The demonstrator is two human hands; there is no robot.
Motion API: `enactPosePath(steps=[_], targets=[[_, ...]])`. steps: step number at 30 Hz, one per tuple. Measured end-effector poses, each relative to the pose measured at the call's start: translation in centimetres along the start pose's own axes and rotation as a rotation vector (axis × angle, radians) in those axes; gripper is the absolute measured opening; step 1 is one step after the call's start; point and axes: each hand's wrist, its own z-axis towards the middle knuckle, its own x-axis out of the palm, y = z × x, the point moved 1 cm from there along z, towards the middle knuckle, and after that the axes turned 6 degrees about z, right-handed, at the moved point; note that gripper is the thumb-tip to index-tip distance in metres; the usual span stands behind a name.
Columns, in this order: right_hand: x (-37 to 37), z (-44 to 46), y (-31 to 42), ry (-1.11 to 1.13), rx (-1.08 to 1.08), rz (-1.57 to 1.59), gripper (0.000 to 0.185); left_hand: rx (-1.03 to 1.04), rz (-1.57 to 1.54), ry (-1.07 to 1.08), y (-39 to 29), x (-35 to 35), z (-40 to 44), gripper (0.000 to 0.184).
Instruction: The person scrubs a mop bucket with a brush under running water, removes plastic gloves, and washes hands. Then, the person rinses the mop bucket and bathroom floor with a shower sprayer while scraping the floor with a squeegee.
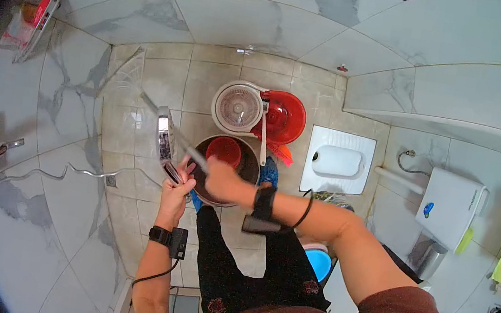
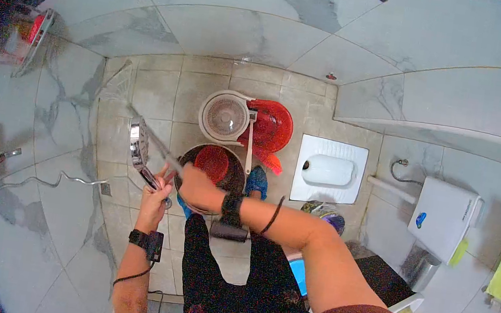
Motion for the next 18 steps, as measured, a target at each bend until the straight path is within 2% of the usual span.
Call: enactPosePath(steps=[1,2,3,5,6,8,10,11,14,17,18], targets=[[-2.5,0.6,1.4,0.005,0.082,-0.121,0.018,-0.02,0.022,-0.004,-0.1,-0.5,-0.2,0.023],[-4.1,1.8,-0.3,-0.053,-0.028,-0.165,0.016,0.015,0.056,-0.032,-0.3,-1.1,-0.3,0.023],[-6.2,2.9,-1.1,0.031,0.066,-0.152,0.017,0.047,0.091,-0.059,-0.4,-1.9,-0.6,0.022],[-10.2,5.9,-4.6,0.044,0.157,-0.241,0.038,0.058,0.121,-0.134,-0.5,-3.5,-1.7,0.023],[-12.5,6.7,-6.0,-0.005,0.025,-0.341,0.041,0.057,0.157,-0.158,-0.7,-4.1,-2.2,0.023],[-16.5,8.4,-8.2,-0.079,-0.088,-0.395,0.03,0.057,0.227,-0.207,-1.2,-5.1,-3.2,0.025],[-20.3,10.1,-8.3,-0.006,0.103,-0.305,0.028,0.06,0.301,-0.212,-0.7,-6.4,-3.9,0.025],[-21.7,11.5,-8.5,-0.048,0.118,-0.393,0.028,0.06,0.324,-0.22,-0.3,-7.1,-4.0,0.025],[-24.5,16.1,-10.9,-0.028,-0.06,-0.652,0.027,0.027,0.324,-0.278,0.5,-7.9,-4.2,0.021],[-23.9,19.7,-13.7,-0.121,-0.191,-0.622,0.027,-0.035,0.299,-0.351,1.4,-8.1,-3.7,0.023],[-23.7,20.2,-14.6,-0.102,-0.156,-0.666,0.029,-0.046,0.303,-0.356,1.9,-8.0,-3.5,0.022]])
